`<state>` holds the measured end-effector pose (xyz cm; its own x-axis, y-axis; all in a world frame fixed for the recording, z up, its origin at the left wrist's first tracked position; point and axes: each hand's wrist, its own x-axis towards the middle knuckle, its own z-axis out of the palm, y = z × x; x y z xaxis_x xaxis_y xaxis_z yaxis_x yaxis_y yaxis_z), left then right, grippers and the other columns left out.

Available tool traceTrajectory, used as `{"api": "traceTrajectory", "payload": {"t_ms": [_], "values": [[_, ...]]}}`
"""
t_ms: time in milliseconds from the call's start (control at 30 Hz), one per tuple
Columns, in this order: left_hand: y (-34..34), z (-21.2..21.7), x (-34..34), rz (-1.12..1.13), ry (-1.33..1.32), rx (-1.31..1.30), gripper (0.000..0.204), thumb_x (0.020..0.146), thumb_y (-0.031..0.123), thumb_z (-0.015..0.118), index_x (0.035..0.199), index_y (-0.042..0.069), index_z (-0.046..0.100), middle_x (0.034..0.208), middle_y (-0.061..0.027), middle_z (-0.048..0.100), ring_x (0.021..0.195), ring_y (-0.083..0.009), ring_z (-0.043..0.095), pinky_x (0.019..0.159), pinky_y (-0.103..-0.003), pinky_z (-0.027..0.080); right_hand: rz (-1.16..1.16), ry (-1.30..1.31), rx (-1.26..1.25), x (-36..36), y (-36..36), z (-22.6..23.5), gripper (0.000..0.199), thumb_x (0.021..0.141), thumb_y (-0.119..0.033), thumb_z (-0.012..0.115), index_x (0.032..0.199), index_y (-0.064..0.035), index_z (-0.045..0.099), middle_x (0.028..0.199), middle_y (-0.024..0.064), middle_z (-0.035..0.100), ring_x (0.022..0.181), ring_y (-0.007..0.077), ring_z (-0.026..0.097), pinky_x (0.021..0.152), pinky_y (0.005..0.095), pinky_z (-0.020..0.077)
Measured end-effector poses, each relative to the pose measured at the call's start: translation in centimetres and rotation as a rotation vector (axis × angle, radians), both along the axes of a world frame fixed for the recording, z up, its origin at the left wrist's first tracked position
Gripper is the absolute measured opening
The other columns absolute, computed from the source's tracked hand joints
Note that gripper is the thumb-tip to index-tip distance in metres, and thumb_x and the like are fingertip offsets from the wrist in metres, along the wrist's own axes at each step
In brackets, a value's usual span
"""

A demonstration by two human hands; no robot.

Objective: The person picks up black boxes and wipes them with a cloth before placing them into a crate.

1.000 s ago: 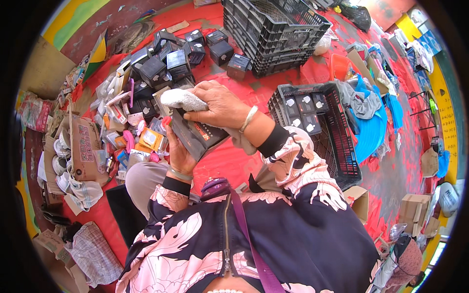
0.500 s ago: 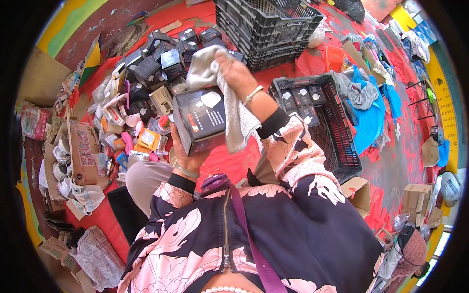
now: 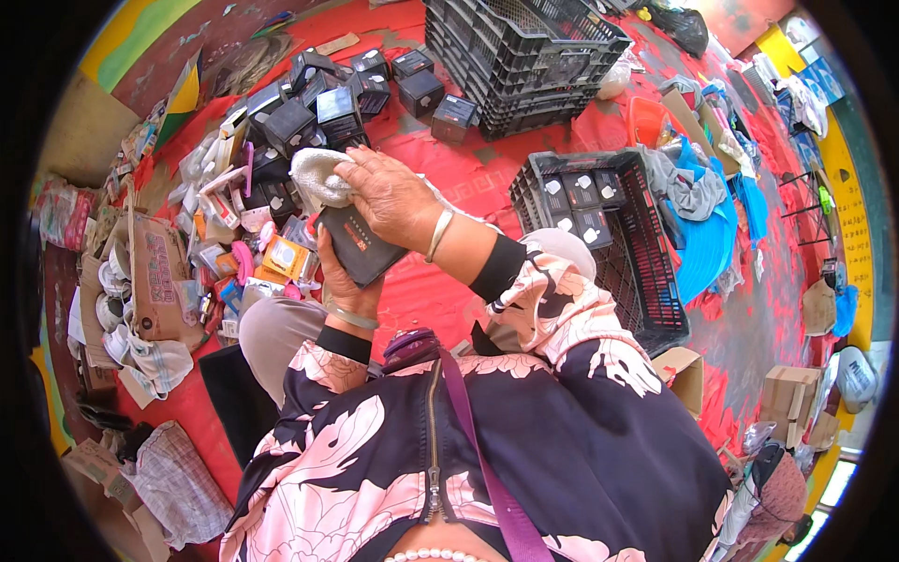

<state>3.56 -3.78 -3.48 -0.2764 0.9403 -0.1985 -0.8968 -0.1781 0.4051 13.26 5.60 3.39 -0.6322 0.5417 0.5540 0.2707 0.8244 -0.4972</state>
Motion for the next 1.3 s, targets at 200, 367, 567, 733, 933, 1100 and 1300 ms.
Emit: {"api": "traceTrajectory", "payload": {"t_ms": [200, 367, 567, 733, 933, 1100, 1300], "values": [[-0.1, -1.1, -1.3, 0.064, -0.047, 0.094, 0.058, 0.086, 0.047, 0.055, 0.128, 0.009, 0.046, 0.126, -0.0075, 0.053, 0.114, -0.0243, 0.053, 0.097, -0.039, 0.043, 0.193, -0.133, 0.272, 0.8, -1.0, 1.7, 0.028, 0.078, -0.011, 0.056, 0.106, -0.0082, 0.062, 0.124, 0.0128, 0.056, 0.123, 0.0316, 0.046, 0.104, 0.0411, 0.0353], [0.4, -2.4, -4.3, -0.088, -0.157, 0.183, 0.070, 0.080, 0.064, 0.050, 0.117, 0.004, 0.054, 0.109, -0.0160, 0.062, 0.099, -0.0288, 0.061, 0.087, -0.041, 0.050, 0.416, -0.391, 0.273, 2.5, -2.9, 2.7, 0.022, 0.080, -0.013, 0.053, 0.099, -0.0123, 0.064, 0.121, 0.0064, 0.059, 0.121, 0.0231, 0.049, 0.104, 0.0420, 0.0333], [0.6, 1.5, -2.3, 0.145, 0.150, 0.056, 0.065, 0.083, 0.058, 0.056, 0.124, 0.007, 0.050, 0.120, -0.0074, 0.056, 0.109, -0.0221, 0.055, 0.097, -0.037, 0.044, 0.128, -0.118, 0.048, 5.4, 0.8, 8.6, 0.026, 0.069, -0.004, 0.061, 0.094, -0.0085, 0.068, 0.087, 0.0117, 0.064, 0.082, 0.0291, 0.062, 0.072, 0.0366, 0.0508], [0.7, 1.1, -1.7, 0.112, 0.202, 0.084, 0.063, 0.085, 0.055, 0.057, 0.125, 0.007, 0.049, 0.123, -0.0071, 0.055, 0.113, -0.0217, 0.053, 0.098, -0.038, 0.042, -0.147, 0.182, 0.308, 0.0, 0.2, 9.5, 0.030, 0.072, -0.005, 0.061, 0.102, -0.0030, 0.065, 0.101, 0.0137, 0.060, 0.094, 0.0322, 0.056, 0.084, 0.0383, 0.0461], [0.5, 2.1, -1.0, 0.117, 0.036, 0.083, 0.065, 0.085, 0.057, 0.054, 0.128, 0.009, 0.046, 0.125, -0.0072, 0.053, 0.113, -0.0220, 0.052, 0.099, -0.039, 0.041, -0.169, -0.171, 0.380, -6.1, -4.7, 0.8, 0.036, 0.077, -0.021, 0.055, 0.107, -0.0003, 0.061, 0.117, 0.0143, 0.057, 0.116, 0.0267, 0.049, 0.093, 0.0379, 0.0371], [0.1, 2.3, -1.5, 0.111, -0.016, 0.098, 0.067, 0.085, 0.058, 0.053, 0.129, 0.009, 0.045, 0.126, -0.0073, 0.052, 0.113, -0.0223, 0.052, 0.098, -0.038, 0.041, 0.054, -0.461, 0.298, -6.6, -8.2, 0.6, 0.037, 0.078, -0.016, 0.052, 0.108, 0.0038, 0.059, 0.120, 0.0135, 0.055, 0.112, 0.0251, 0.051, 0.092, 0.0368, 0.0372], [-1.0, 1.9, -1.7, 0.104, -0.073, 0.119, 0.070, 0.084, 0.060, 0.053, 0.131, 0.009, 0.043, 0.127, -0.0073, 0.051, 0.113, -0.0227, 0.051, 0.097, -0.038, 0.042, 0.293, -0.485, -0.012, -5.9, -10.0, 2.8, 0.023, 0.074, -0.006, 0.055, 0.095, 0.0013, 0.060, 0.100, 0.0138, 0.059, 0.094, 0.0298, 0.057, 0.080, 0.0385, 0.0456]]}}
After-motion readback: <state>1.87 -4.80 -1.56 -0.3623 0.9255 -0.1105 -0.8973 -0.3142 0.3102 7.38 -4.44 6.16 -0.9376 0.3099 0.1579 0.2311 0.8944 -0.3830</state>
